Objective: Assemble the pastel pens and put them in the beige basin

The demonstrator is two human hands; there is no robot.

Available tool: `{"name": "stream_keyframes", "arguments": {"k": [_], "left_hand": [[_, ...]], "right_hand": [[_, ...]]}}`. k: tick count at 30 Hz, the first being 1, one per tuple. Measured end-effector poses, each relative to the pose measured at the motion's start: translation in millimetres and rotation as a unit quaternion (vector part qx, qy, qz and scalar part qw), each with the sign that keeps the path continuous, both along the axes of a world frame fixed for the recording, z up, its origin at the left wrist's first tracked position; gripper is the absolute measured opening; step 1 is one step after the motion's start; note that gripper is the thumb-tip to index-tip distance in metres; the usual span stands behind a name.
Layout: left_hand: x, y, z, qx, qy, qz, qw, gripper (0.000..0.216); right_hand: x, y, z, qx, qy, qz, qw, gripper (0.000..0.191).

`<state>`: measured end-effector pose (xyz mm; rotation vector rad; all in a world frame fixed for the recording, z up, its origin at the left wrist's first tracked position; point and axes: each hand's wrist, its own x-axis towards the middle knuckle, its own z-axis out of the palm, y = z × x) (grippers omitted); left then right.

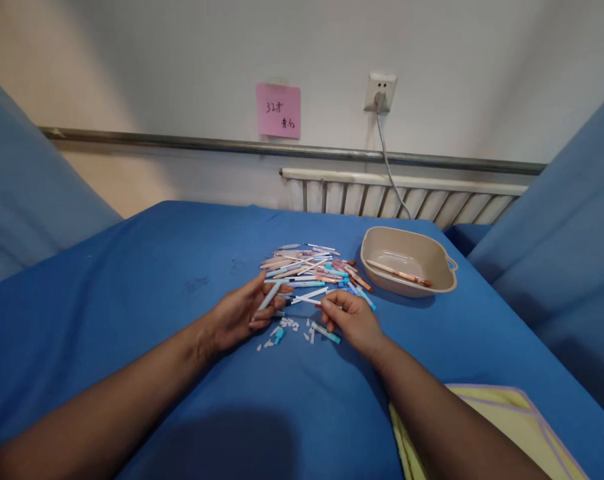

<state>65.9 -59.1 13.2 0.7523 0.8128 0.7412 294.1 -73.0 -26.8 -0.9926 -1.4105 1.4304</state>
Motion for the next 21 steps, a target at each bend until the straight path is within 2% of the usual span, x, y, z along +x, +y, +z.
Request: {"name": "stream_keyframes", "arguments": {"k": [3,6,9,15,21], "left_hand": [[-2.0,2.5,-2.2,-0.068,-0.109,-0.017,0.992,0.037],[-2.0,2.5,-4.5,-0.085,-0.146,-0.009,0.986,0.025],[-0.4,0.7,-5.1,-0.066,-0.133,0.009,0.989,0.016],[3.0,-2.1,-4.9,-0.037,-0.087,0.065,0.993,0.012],[3.8,0.6,-4.3,-0.066,-0.083,0.121,0.987,0.013]], "right_hand": [[2.1,1.5,-2.0,-0.02,0.034,-0.006,0.999,0.032],[3.6,2.3,-2.4,-0.026,0.05,-0.016,0.998,0.032],[4.0,2.5,-1.1,-0.024,0.045,-0.021,0.998,0.033],[3.8,2.4,-0.6,-0.014,0.012,-0.023,1.0,0.033],[5.4,3.4,-1.0,0.008,-0.023,-0.033,0.999,0.033]]}}
